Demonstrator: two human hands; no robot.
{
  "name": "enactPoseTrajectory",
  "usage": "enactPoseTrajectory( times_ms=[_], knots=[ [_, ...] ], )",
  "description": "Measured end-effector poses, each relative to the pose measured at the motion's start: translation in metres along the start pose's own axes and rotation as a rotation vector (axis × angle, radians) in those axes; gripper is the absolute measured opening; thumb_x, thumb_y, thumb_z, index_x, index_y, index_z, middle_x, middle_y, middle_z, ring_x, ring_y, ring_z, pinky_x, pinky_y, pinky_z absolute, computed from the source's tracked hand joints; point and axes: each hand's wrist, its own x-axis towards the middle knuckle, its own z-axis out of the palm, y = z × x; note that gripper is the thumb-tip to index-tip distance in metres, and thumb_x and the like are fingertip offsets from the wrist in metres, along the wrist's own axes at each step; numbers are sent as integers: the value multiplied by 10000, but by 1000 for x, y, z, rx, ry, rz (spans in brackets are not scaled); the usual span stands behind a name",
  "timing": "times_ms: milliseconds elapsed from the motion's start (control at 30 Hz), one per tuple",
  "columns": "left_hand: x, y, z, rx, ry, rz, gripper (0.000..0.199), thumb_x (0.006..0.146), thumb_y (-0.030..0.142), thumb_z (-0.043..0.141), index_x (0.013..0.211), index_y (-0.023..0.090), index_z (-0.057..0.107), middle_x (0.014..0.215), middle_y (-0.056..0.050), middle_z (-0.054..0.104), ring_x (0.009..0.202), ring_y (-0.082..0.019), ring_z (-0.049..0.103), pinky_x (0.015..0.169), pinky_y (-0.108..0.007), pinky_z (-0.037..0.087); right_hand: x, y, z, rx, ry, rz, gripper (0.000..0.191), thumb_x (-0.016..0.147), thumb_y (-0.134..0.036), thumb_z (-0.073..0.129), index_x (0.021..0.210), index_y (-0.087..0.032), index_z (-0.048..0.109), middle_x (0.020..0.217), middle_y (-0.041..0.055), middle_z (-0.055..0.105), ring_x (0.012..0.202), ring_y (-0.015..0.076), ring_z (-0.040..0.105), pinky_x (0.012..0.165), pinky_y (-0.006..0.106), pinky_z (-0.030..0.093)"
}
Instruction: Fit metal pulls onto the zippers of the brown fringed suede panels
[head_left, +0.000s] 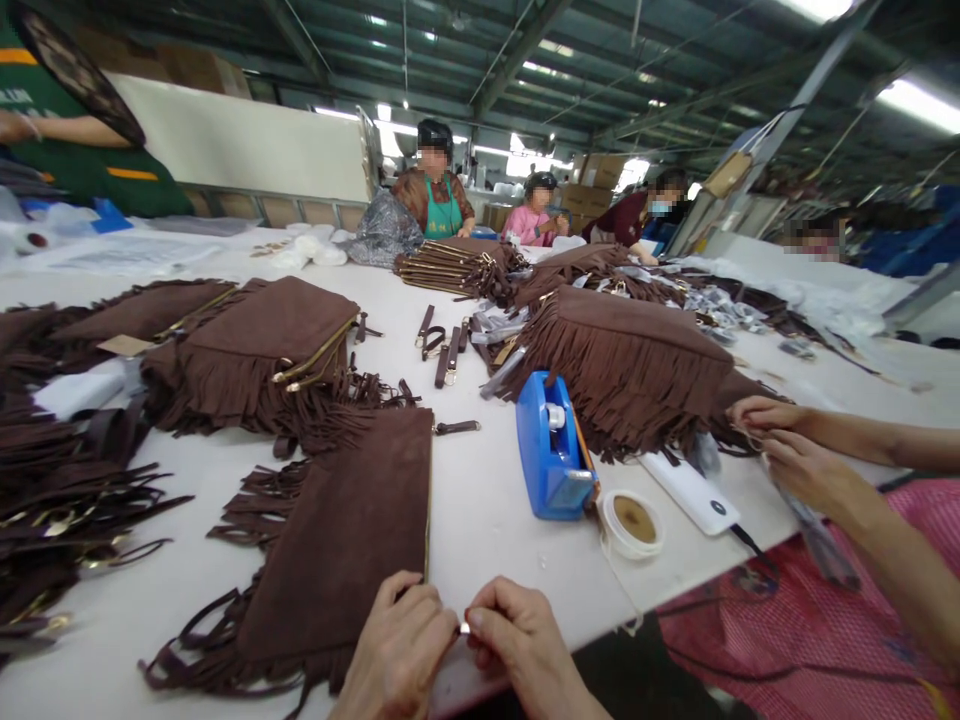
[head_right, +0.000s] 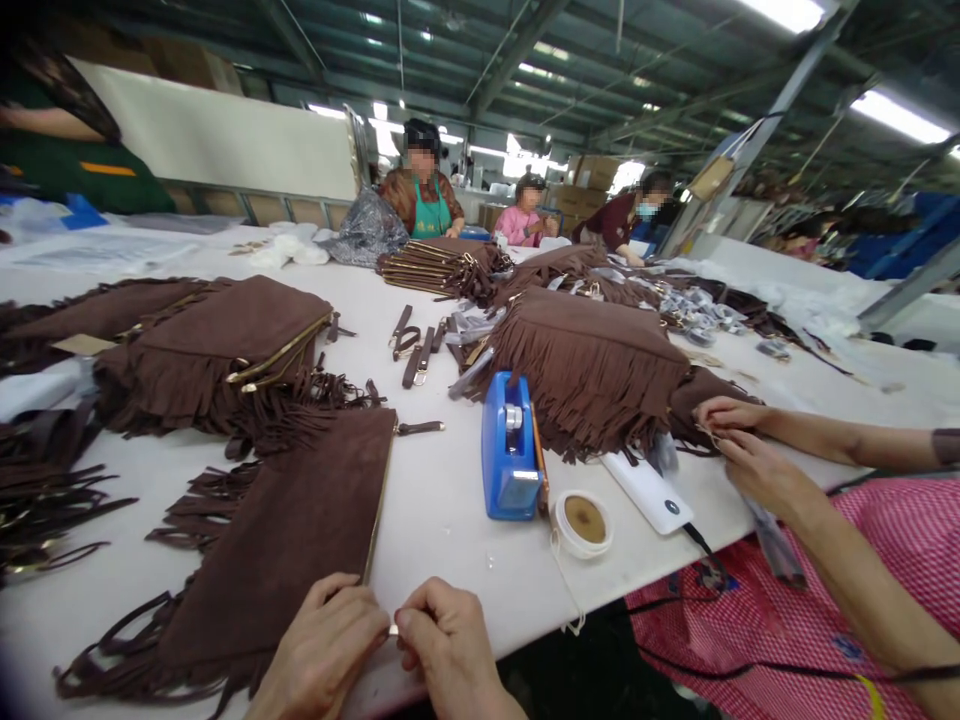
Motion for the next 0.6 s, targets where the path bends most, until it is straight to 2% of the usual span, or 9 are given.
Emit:
enactPoseTrajectory(
  times_ms=[200, 333, 400, 500, 600],
  knots=[
    [-6, -1, -1, 146, 153, 180, 269, 869, 86, 319, 897, 126, 583, 727, -66, 677, 787, -176, 619, 835, -344, 406, 3, 4, 7, 243, 6, 240, 284, 541, -413, 600, 616, -154, 511, 464, -24, 558, 356, 50, 433, 398, 180, 265],
    [-14, -2, 3, 162, 213, 180, 201, 862, 119, 411, 946, 143, 592, 748, -74, 703, 804, -194, 634, 845, -365, 429, 4, 9, 10, 325, -36, 290, 313, 524, -416, 633, 632, -156, 498, 463, -31, 552, 330, 44, 422, 358, 171, 244],
    [-12, -2, 2, 72, 234, 145, 184, 864, 139, 418, 925, 163, 590, 704, -53, 690, 754, -178, 635, 798, -337, 456, 4, 10, 12, 341, -43, 301, 327, 511, -427, 639, 627, -162, 487, 450, -44, 532, 320, 41, 400, 344, 173, 233],
    [-3, -1, -7, -136, 145, -4, 162, 848, 137, 435, 870, 207, 580, 697, -25, 662, 701, -152, 625, 717, -276, 493, 4, 10, 15, 291, -57, 295, 303, 511, -428, 600, 619, -176, 471, 420, -64, 491, 311, 39, 367, 341, 179, 226],
    [7, -1, -14, -282, 150, -116, 140, 815, 158, 499, 877, 239, 596, 758, -13, 673, 714, -146, 627, 696, -237, 509, 2, 12, 14, 177, -144, 253, 254, 539, -411, 546, 620, -184, 463, 444, -57, 497, 349, 47, 388, 379, 184, 235]
  ],
)
